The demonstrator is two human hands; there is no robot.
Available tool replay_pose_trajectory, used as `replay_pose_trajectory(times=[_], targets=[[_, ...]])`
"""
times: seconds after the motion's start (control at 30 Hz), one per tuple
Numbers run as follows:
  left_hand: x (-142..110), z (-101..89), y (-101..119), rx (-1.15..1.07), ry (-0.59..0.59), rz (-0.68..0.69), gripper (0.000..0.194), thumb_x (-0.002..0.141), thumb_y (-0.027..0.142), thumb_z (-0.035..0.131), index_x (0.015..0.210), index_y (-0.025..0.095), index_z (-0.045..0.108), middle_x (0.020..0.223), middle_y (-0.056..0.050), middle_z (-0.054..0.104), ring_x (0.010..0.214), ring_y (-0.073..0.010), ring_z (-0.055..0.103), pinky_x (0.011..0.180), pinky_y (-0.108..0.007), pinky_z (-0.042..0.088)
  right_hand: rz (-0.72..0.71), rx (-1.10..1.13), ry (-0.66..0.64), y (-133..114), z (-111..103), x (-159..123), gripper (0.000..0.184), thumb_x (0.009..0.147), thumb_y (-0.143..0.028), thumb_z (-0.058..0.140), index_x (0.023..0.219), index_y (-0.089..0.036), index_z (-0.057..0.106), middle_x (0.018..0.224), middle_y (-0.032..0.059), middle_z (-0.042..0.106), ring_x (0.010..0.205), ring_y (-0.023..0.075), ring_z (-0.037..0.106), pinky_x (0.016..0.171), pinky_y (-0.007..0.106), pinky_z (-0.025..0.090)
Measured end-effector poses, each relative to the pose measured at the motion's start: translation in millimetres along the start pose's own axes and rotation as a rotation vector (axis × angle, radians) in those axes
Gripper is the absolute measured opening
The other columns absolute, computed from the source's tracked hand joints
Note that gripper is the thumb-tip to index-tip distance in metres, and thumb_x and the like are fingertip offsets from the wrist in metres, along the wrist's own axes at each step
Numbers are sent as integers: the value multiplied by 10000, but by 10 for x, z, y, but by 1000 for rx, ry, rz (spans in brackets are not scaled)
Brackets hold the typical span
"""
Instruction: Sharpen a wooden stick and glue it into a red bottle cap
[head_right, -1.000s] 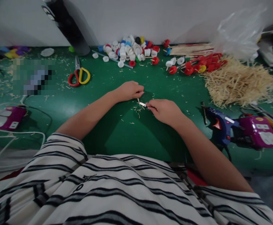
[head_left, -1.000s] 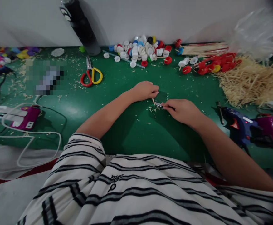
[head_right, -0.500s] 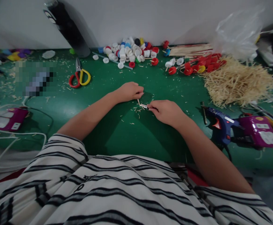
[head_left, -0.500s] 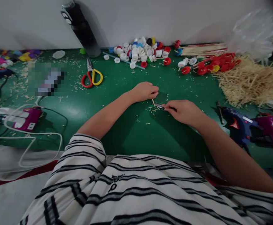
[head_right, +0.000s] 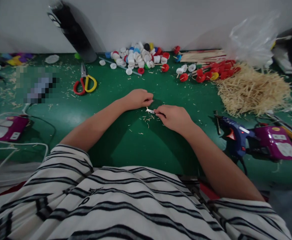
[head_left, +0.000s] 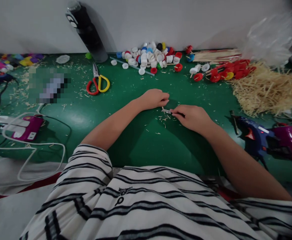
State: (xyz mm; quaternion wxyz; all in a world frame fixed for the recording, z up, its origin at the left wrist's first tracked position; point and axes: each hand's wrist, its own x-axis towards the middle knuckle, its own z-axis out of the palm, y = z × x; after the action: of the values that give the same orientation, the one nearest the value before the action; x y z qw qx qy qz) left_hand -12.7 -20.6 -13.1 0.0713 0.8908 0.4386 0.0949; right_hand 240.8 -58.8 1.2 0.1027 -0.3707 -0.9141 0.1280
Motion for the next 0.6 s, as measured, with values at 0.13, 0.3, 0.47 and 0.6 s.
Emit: replay_pose_trajectory(times=[0.13,0.3,0.47,0.6], targets=[[-3,-35,45,2,-31,-29,254,1001,312,474,784,221,569,662,-31,536,717,-207,507,636,-340,269,3,-48,-89,-21,-32,23,266,1015,-294,548,1069,-278,808,1147,33,853,976,261,769,669,333,468],[1,-26,53,15,-30,-34,263,1009,312,465,804,219,601,679,-40,565,730,-214,517,652,-347,280,12,-18,-108,21,-87,-46,266,1005,-318,563,1076,-303,819,1057,19,855,898,241,750,662,322,461],[-6,-15,16,0,-26,-41,253,1024,312,461,839,212,602,714,-48,587,756,-217,536,666,-347,288,46,-8,-117,37,-113,-141,253,990,-313,588,1083,-308,823,1035,13,853,869,232,744,663,318,459],[-13,-21,8,-52,-22,-37,241,1023,325,479,829,216,572,730,-43,595,777,-213,556,671,-336,299,43,5,-85,61,-107,-163,244,988,-323,590,1061,-298,822,1025,15,852,852,222,739,650,305,444]])
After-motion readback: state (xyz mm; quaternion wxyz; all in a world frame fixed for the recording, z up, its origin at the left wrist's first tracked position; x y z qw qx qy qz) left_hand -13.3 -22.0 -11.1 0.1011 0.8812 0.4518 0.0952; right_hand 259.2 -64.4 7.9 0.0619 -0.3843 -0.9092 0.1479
